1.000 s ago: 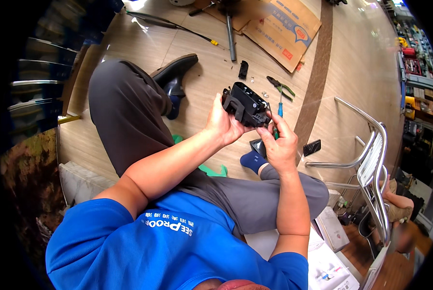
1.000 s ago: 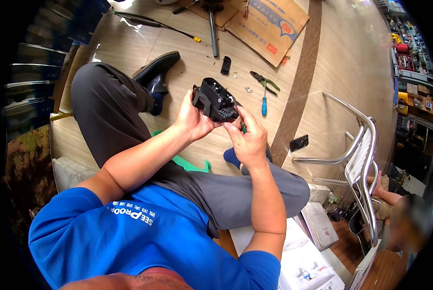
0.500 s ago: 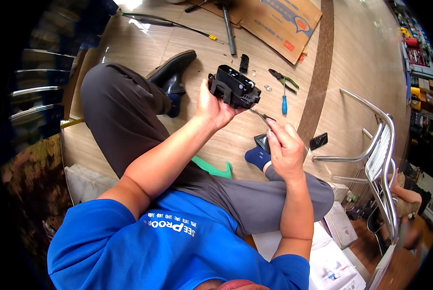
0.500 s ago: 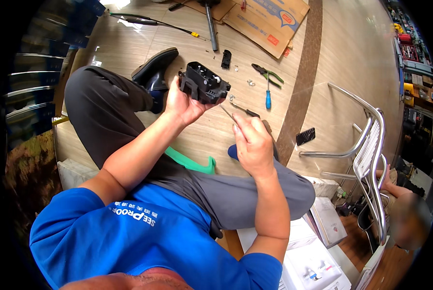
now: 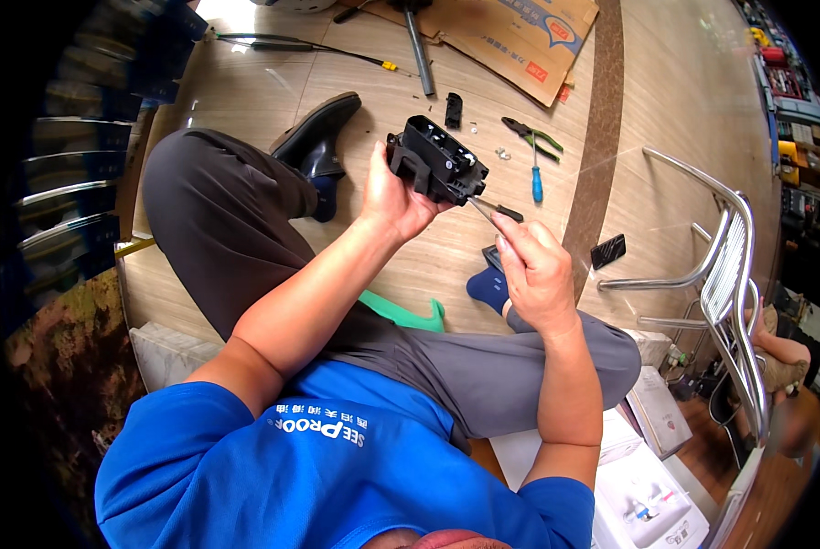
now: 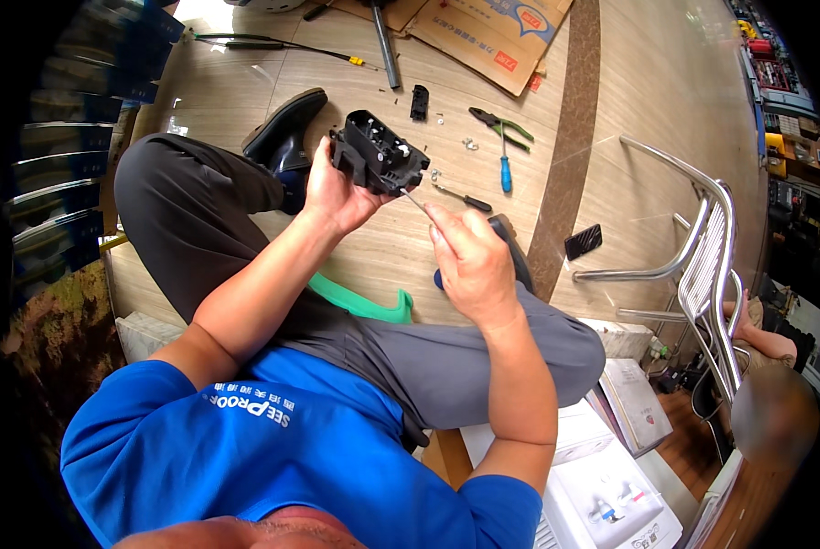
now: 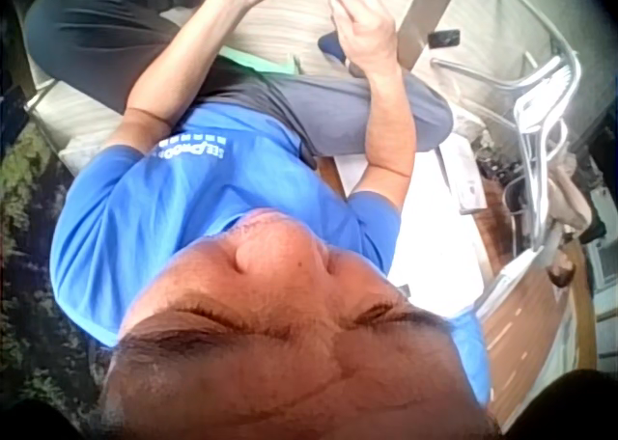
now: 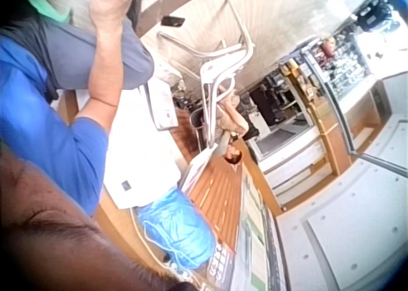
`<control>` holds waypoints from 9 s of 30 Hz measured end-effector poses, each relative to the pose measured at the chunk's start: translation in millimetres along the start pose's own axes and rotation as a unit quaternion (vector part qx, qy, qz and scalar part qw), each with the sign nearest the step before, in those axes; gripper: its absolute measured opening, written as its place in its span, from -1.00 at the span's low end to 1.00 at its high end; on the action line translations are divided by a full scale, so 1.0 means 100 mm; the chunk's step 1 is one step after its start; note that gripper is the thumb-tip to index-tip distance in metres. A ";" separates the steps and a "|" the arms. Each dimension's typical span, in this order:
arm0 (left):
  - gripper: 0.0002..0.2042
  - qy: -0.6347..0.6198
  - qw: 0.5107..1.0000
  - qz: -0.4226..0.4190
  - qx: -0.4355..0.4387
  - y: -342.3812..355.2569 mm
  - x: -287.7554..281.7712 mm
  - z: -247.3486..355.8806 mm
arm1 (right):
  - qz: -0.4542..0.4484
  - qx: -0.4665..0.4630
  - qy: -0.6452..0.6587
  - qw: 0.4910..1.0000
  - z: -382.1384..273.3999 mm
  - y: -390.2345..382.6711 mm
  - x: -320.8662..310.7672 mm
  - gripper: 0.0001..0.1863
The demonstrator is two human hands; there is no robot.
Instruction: The person disassembles and reassembles a black plastic mechanical housing using a screwdriver, removing screws and separating the two halves of the casing.
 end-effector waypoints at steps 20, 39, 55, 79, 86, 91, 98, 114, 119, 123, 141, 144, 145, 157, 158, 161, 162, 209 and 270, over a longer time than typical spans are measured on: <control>-0.54 -0.001 0.991 -0.117 0.068 0.31 -0.13 0.08 | 0.020 -0.036 -0.053 0.998 -0.08 -0.06 0.36 -0.62; -0.78 0.016 0.988 -0.112 0.106 0.38 -0.02 -0.11 | 0.005 0.009 -0.116 0.993 -0.25 0.05 0.12 -0.63; -0.79 -0.077 0.987 -0.130 0.055 0.31 -0.03 0.03 | 0.017 -0.003 -0.111 0.994 -0.33 0.02 0.16 -0.62; -0.85 0.048 0.992 -0.059 0.097 0.27 0.05 0.03 | -0.021 -0.013 -0.168 0.985 -0.20 0.02 0.22 -0.52; -0.83 0.081 0.988 -0.049 0.124 0.32 -0.01 0.00 | -0.013 0.009 -0.206 0.978 -0.14 -0.01 0.33 -0.49; -0.88 0.088 0.981 -0.020 0.172 0.28 0.05 0.00 | 0.014 0.047 -0.187 0.981 -0.12 -0.02 0.49 -0.45; -0.87 0.066 0.974 0.031 0.214 0.37 -0.07 -0.04 | 0.046 0.069 -0.155 0.984 -0.06 0.00 0.63 -0.48; -0.84 0.054 0.980 0.008 0.192 0.28 -0.01 -0.07 | -0.034 0.087 -0.179 0.979 -0.11 0.12 0.37 -0.49; -0.85 0.035 0.977 0.018 0.211 0.34 -0.06 -0.10 | -0.002 0.115 -0.164 0.980 -0.15 0.11 0.48 -0.49; -0.85 0.035 0.974 0.009 0.225 0.41 -0.11 -0.09 | 0.027 0.098 -0.150 0.983 -0.04 0.10 0.57 -0.43; -0.85 0.091 0.975 0.007 0.202 0.43 -0.16 -0.15 | -0.113 0.060 -0.243 0.962 -0.04 0.24 0.18 -0.52; -0.85 0.093 0.970 0.040 0.221 0.44 -0.13 -0.18 | -0.095 0.038 -0.188 0.977 0.10 0.25 0.19 -0.54; -0.85 0.082 0.971 0.054 0.220 0.44 -0.14 -0.19 | -0.087 0.037 -0.184 0.978 0.12 0.24 0.21 -0.55; -0.80 0.115 0.965 0.052 0.228 0.40 -0.17 -0.24 | -0.009 0.035 -0.213 0.976 0.09 0.19 0.52 -0.60; -0.77 0.112 0.965 0.063 0.228 0.40 -0.18 -0.24 | -0.004 0.035 -0.201 0.979 0.09 0.20 0.53 -0.61; -0.68 0.114 0.972 0.026 0.203 0.41 -0.20 -0.19 | 0.010 0.033 -0.162 0.986 0.06 0.22 0.48 -0.64; -0.64 0.116 0.975 0.003 0.190 0.41 -0.20 -0.17 | 0.013 0.031 -0.149 0.988 0.05 0.24 0.45 -0.65; -0.48 0.022 0.981 -0.174 0.079 0.35 -0.13 -0.13 | 0.006 0.087 -0.094 0.992 -0.21 0.08 0.35 -0.78; -0.77 0.091 0.986 -0.099 0.095 0.25 -0.02 -0.09 | -0.045 0.105 -0.054 0.992 -0.16 0.17 0.29 -0.81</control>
Point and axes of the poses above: each hand's wrist, its own y-axis towards the middle knuckle, its own x-axis out of the palm, z = x × y, the point moved 1 cm from there along y, towards the middle knuckle, and after that the axes turned 1 degree about -z, right-handed, at the moved point
